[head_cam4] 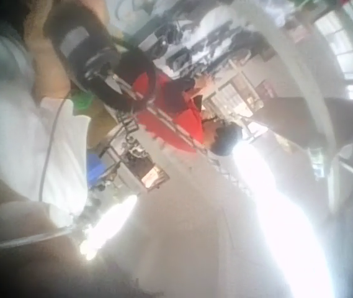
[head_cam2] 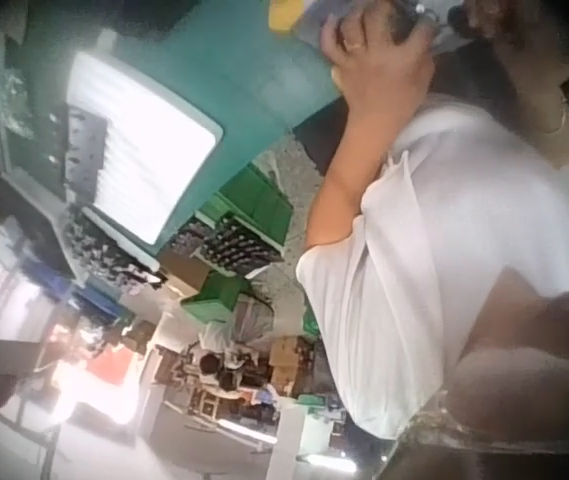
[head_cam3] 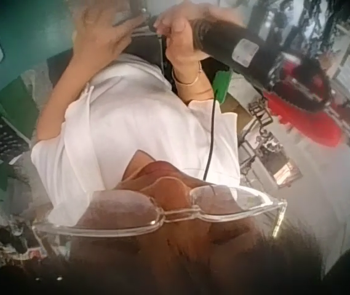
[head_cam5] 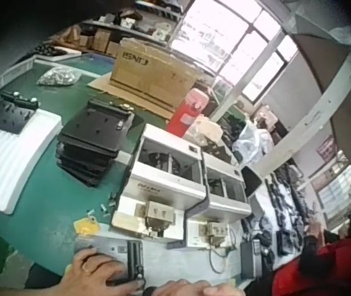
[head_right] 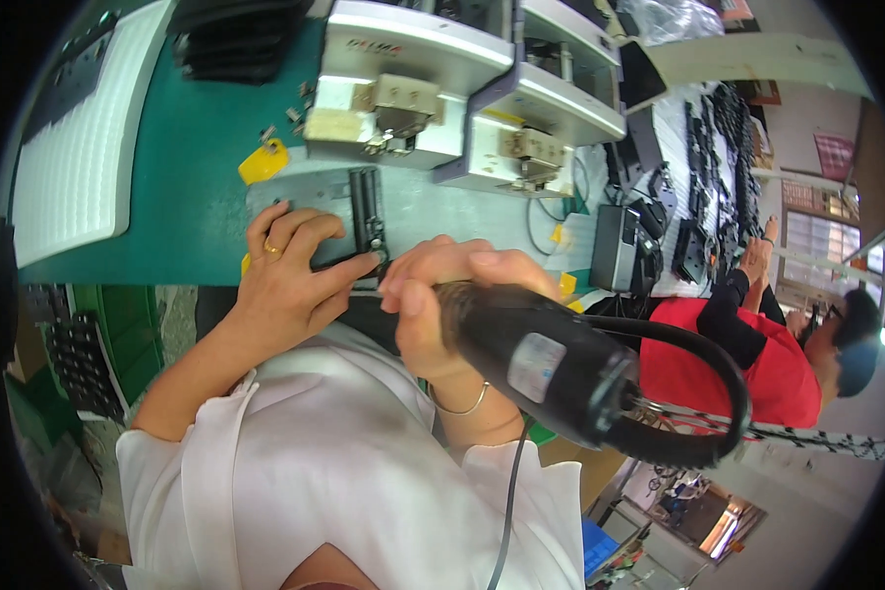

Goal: The person assembles plastic housings for electronic devices by securing internal components and housing parts with screws using an electric screwdriver.

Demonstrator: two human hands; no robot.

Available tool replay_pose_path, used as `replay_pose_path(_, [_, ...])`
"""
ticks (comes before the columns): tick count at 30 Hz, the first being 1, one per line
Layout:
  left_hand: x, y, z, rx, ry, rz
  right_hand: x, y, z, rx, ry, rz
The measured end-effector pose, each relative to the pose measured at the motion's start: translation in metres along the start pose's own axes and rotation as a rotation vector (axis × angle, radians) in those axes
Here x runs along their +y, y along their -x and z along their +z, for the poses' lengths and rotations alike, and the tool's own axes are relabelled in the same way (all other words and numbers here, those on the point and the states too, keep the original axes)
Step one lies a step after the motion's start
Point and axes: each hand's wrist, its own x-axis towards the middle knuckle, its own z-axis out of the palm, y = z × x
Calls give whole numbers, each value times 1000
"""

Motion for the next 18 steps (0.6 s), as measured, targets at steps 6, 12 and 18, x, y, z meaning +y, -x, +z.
replay_pose_path(6, [4,-2,-3,-34,9,-1,-8,-10,-13,110,-148,108])
replay_pose_path(12, [4,-4,-3,-44,2,18,-21,-57,-67,402,31,-321])
replay_pose_path(18, [4,-5,-3,-38,-17,20,-14,-83,-78,381,183,-366])
